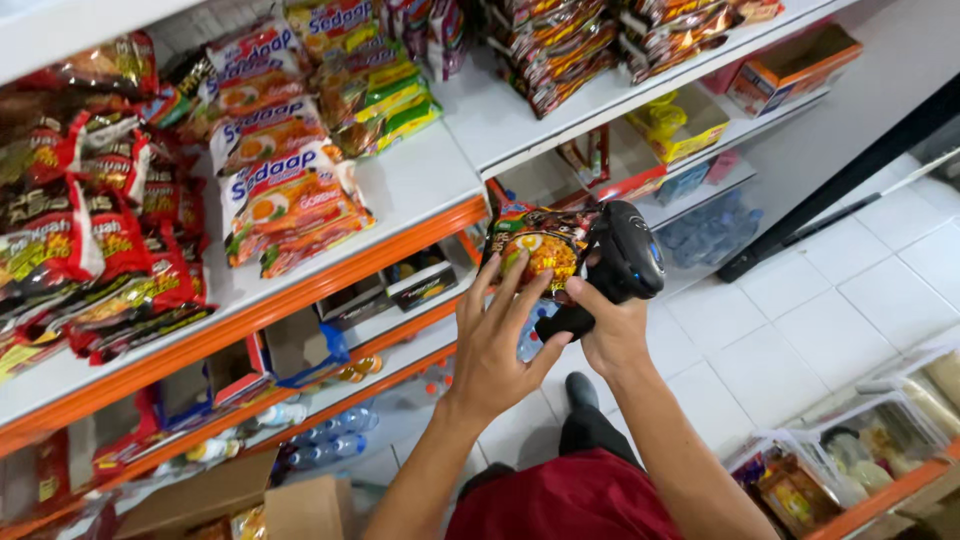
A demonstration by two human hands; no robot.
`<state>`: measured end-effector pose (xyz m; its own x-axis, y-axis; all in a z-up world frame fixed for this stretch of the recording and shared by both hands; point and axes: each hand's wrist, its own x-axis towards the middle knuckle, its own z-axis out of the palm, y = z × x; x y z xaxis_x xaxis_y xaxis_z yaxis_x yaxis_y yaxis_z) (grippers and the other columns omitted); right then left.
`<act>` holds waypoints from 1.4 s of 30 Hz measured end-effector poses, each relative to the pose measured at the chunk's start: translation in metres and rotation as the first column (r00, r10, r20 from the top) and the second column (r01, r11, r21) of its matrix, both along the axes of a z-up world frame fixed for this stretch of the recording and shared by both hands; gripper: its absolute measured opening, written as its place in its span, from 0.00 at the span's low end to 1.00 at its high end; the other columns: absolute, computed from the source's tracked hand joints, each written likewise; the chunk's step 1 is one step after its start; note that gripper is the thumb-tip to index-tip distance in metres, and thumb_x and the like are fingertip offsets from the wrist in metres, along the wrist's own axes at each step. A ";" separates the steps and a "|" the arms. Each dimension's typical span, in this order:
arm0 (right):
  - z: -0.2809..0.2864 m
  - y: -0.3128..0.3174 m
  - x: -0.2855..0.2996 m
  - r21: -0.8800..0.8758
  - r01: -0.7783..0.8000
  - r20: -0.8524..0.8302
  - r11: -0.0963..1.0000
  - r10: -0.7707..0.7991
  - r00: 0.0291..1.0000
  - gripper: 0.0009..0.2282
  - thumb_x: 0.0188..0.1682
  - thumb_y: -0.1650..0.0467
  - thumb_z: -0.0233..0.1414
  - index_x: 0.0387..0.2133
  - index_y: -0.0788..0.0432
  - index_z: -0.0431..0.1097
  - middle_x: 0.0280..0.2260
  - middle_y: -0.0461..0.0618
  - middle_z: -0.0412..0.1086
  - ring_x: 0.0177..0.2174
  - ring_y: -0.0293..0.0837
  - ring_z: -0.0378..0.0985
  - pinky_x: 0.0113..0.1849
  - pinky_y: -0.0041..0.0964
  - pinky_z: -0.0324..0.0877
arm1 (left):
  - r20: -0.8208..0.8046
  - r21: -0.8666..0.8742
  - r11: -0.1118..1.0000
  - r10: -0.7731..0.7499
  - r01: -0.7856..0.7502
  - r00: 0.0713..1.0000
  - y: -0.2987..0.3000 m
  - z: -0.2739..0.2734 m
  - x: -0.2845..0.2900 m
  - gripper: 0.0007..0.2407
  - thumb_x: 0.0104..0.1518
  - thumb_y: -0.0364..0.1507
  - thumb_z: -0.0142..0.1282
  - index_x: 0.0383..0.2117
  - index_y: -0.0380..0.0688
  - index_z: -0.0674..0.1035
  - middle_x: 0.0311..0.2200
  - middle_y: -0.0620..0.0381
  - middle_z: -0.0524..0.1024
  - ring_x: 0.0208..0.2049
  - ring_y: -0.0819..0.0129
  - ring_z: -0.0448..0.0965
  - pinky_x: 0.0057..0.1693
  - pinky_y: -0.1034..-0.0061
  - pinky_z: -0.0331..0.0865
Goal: The person picks up instant noodle packets from shelves and a cardboard box, scans their barcodes using a handheld barcode scanner, and places them back.
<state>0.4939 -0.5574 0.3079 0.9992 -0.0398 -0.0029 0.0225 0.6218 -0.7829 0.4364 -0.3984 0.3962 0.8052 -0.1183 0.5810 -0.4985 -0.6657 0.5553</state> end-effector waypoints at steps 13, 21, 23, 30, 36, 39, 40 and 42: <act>0.056 -0.031 0.166 0.186 -0.190 0.036 0.964 0.187 0.982 0.19 0.49 0.72 0.57 0.55 0.57 0.65 0.44 0.50 0.72 0.39 0.48 0.78 0.38 0.50 0.78 | 0.207 -0.177 0.981 0.119 -0.083 0.971 0.000 -0.009 0.147 0.24 0.49 0.20 0.68 0.56 0.46 0.79 0.67 0.41 0.65 0.64 0.50 0.74 0.65 0.65 0.72; 0.076 -0.024 0.241 -0.264 0.214 0.505 0.941 -0.054 0.861 0.19 0.48 0.75 0.62 0.52 0.63 0.67 0.43 0.46 0.73 0.40 0.39 0.77 0.43 0.36 0.75 | 0.360 -0.256 0.960 0.203 -0.113 0.911 0.000 0.029 0.248 0.19 0.51 0.25 0.72 0.49 0.40 0.78 0.63 0.43 0.70 0.63 0.51 0.74 0.65 0.63 0.70; 0.084 -0.021 0.260 -0.350 0.335 0.615 0.875 -0.055 0.786 0.17 0.51 0.75 0.62 0.51 0.65 0.68 0.43 0.48 0.73 0.40 0.37 0.75 0.44 0.32 0.72 | 0.395 -0.231 0.947 0.301 -0.223 0.868 0.002 0.038 0.268 0.18 0.50 0.26 0.72 0.48 0.41 0.80 0.62 0.46 0.71 0.61 0.51 0.76 0.61 0.64 0.74; 0.115 -0.015 0.270 -0.407 0.542 0.762 0.736 -0.054 0.645 0.21 0.45 0.74 0.64 0.51 0.65 0.65 0.41 0.54 0.74 0.40 0.44 0.79 0.43 0.35 0.73 | 0.418 -0.151 0.938 0.346 -0.311 0.840 0.001 0.051 0.307 0.17 0.51 0.30 0.73 0.46 0.44 0.83 0.55 0.46 0.75 0.55 0.48 0.78 0.58 0.61 0.72; 0.120 -0.006 0.283 -0.442 0.660 0.861 0.607 0.080 0.502 0.27 0.39 0.80 0.60 0.56 0.69 0.65 0.58 0.69 0.65 0.56 0.65 0.71 0.55 0.48 0.69 | 0.440 -0.152 0.946 0.325 -0.287 0.837 0.005 0.065 0.327 0.17 0.53 0.30 0.71 0.48 0.43 0.82 0.48 0.45 0.80 0.50 0.47 0.79 0.55 0.63 0.73; 0.115 -0.005 0.286 -0.407 0.718 0.889 0.565 0.063 0.454 0.27 0.39 0.79 0.60 0.56 0.70 0.64 0.58 0.68 0.65 0.56 0.66 0.70 0.57 0.49 0.67 | 0.437 -0.176 0.945 0.326 -0.276 0.838 0.007 0.064 0.321 0.17 0.51 0.30 0.71 0.46 0.42 0.82 0.46 0.46 0.81 0.48 0.50 0.81 0.55 0.64 0.74; 0.113 -0.007 0.283 -0.433 0.699 0.875 0.569 0.077 0.479 0.26 0.39 0.79 0.60 0.55 0.68 0.65 0.58 0.67 0.66 0.56 0.65 0.71 0.56 0.49 0.68 | 0.423 -0.180 0.947 0.320 -0.267 0.848 0.007 0.064 0.316 0.16 0.50 0.30 0.71 0.45 0.42 0.83 0.45 0.47 0.81 0.48 0.51 0.82 0.55 0.65 0.74; 0.110 -0.010 0.277 -0.459 0.679 0.860 0.572 0.095 0.502 0.25 0.39 0.79 0.60 0.54 0.67 0.67 0.57 0.67 0.66 0.56 0.64 0.72 0.56 0.48 0.69 | 0.408 -0.188 0.948 0.314 -0.258 0.857 0.009 0.064 0.310 0.16 0.49 0.31 0.71 0.44 0.42 0.83 0.45 0.48 0.81 0.47 0.52 0.83 0.54 0.66 0.75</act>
<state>0.7709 -0.5671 0.4184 0.4757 0.0693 0.8769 0.8530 -0.2796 -0.4407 0.7468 -0.3894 0.4601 0.4616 0.1733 0.8700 -0.5030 -0.7568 0.4176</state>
